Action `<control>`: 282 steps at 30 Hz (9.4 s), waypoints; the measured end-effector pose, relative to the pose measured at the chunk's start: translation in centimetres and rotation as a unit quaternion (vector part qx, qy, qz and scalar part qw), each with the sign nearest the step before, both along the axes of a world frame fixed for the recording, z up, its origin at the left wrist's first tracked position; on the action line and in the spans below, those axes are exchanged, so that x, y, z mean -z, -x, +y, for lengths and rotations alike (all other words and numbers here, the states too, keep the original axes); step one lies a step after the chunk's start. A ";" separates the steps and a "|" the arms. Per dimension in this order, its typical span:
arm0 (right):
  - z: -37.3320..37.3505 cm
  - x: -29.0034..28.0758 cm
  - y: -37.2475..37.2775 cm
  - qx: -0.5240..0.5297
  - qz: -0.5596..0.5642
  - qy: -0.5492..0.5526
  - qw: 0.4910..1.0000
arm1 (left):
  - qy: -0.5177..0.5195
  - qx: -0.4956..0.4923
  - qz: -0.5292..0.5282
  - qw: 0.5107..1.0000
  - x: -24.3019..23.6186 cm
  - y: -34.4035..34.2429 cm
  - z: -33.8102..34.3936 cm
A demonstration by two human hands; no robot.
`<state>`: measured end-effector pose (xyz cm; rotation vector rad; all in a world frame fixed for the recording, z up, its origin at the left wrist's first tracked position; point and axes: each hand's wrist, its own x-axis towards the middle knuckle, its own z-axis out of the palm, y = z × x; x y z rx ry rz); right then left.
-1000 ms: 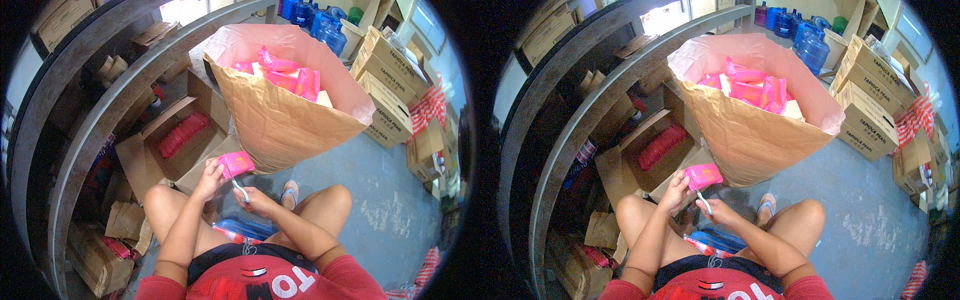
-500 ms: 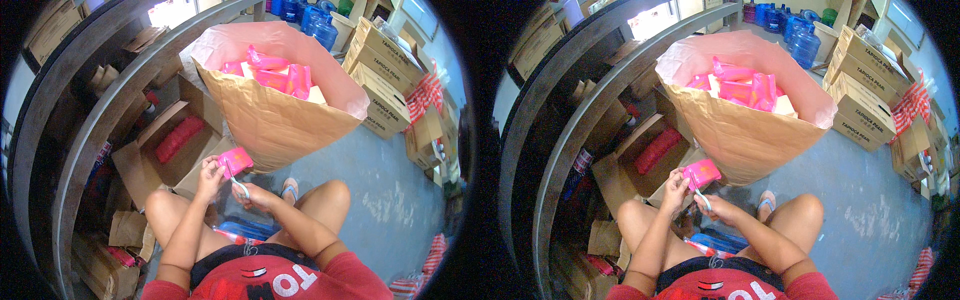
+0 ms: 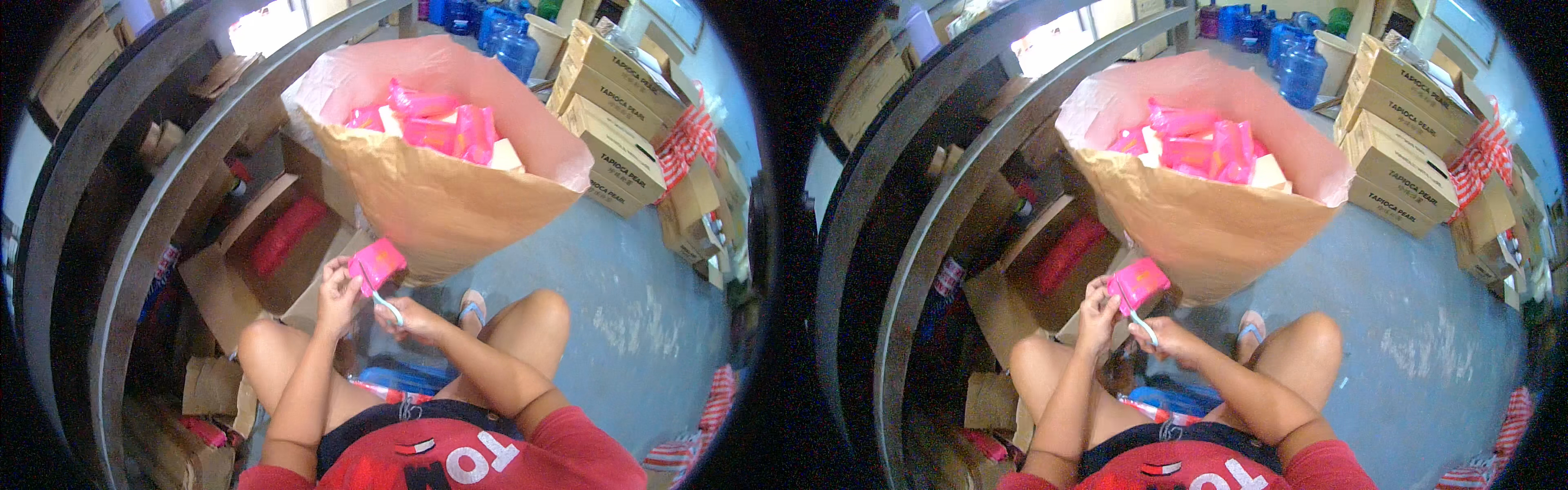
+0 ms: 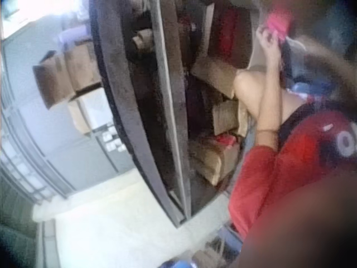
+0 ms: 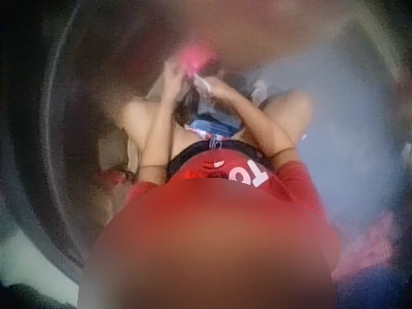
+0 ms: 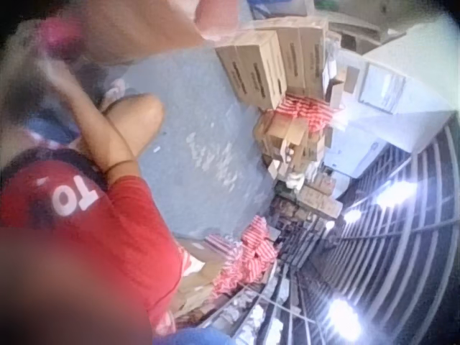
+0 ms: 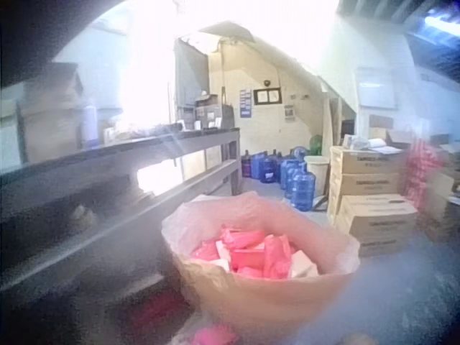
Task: The person sits on the floor and repeatedly picks up pink-wrapped packages from a large paper bag. Using scissors, they cut open each package and place the opened items into a cardboard box beside them. The process continues with multiple packages throughout the clip.
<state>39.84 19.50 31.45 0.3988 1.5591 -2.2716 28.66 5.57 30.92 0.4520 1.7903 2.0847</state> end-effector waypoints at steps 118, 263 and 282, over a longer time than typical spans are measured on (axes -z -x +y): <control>6.3 -9.8 -4.2 0.255 0.235 0.144 0.927 | -0.140 -0.079 0.041 0.986 -12.7 -1.0 4.2; -1.2 -6.4 -0.8 -0.111 0.070 0.026 0.991 | -0.439 0.002 -0.220 0.871 -5.8 -0.4 -2.2; -1.7 -6.9 -1.0 -0.068 0.046 0.014 0.997 | -0.381 0.046 -0.156 0.910 -5.1 -0.6 -2.1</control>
